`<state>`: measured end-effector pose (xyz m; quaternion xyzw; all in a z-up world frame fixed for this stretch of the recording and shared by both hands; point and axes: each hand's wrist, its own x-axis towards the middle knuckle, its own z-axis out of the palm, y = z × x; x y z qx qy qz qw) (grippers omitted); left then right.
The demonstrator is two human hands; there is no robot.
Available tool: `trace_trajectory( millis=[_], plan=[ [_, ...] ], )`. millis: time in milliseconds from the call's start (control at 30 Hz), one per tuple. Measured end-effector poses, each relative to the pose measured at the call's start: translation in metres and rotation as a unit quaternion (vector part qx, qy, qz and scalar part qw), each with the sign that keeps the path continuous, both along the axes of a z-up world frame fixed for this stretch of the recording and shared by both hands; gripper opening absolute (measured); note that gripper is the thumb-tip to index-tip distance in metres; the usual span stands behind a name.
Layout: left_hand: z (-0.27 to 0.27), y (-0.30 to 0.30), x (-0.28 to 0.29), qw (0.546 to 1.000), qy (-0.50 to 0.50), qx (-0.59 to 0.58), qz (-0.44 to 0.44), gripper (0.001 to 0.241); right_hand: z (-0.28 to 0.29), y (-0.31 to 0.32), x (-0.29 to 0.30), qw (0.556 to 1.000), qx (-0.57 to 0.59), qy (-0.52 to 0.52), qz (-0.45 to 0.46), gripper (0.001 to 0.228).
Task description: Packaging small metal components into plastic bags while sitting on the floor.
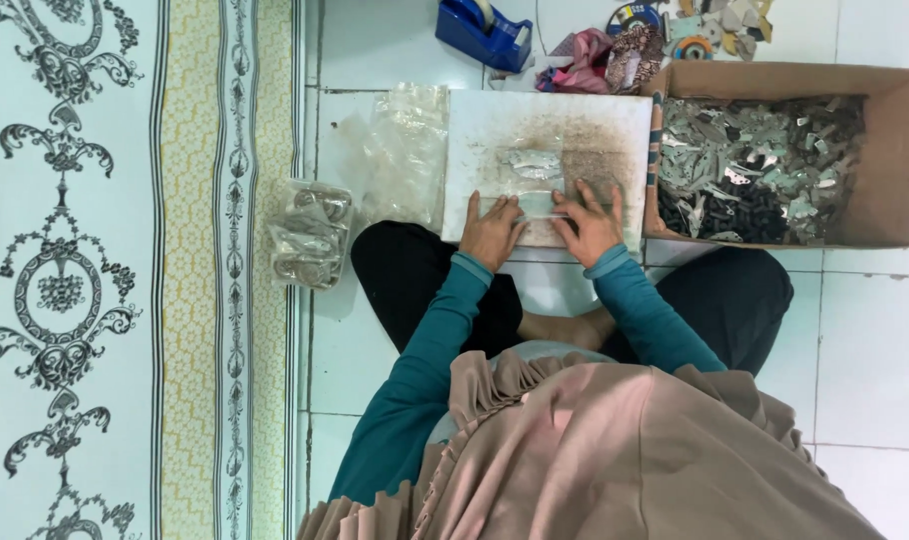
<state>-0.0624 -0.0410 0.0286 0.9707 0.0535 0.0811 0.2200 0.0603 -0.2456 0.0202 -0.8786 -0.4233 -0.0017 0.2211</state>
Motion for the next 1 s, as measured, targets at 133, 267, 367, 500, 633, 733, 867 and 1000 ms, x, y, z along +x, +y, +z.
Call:
trace_trajectory(
  millis=[133,267,367,500,633,733,867,1000],
  plan=[
    [0.022,0.001,0.003,0.997,0.028,-0.068,0.025,0.037,0.022,-0.003,0.000,0.994,0.039,0.085,-0.065,0.027],
    [0.000,0.006,0.006,0.995,0.036,-0.083,0.037,0.041,0.005,-0.001,0.006,0.988,0.066,0.108,-0.088,0.024],
    [-0.018,0.007,0.012,0.993,-0.022,-0.077,0.084,0.032,-0.005,0.001,0.007,0.982,0.096,0.094,-0.129,0.030],
    [-0.017,0.007,0.018,0.991,-0.057,-0.055,0.110,0.029,-0.002,0.007,0.002,0.979,0.137,0.057,-0.141,0.026],
    [-0.026,0.005,0.018,0.988,-0.102,-0.012,0.118,0.016,-0.003,0.012,0.002,0.973,0.168,0.032,-0.152,0.020],
    [-0.019,0.003,0.020,0.983,-0.135,-0.006,0.123,0.013,-0.011,0.014,0.004,0.971,0.178,0.013,-0.159,0.020],
    [-0.032,0.005,0.032,0.977,-0.163,0.050,0.126,0.013,-0.006,0.017,0.004,0.971,0.176,0.012,-0.160,0.018],
    [-0.035,0.006,0.036,0.975,-0.169,0.077,0.119,0.013,0.002,0.021,0.003,0.972,0.145,0.036,-0.181,0.015]
  ],
)
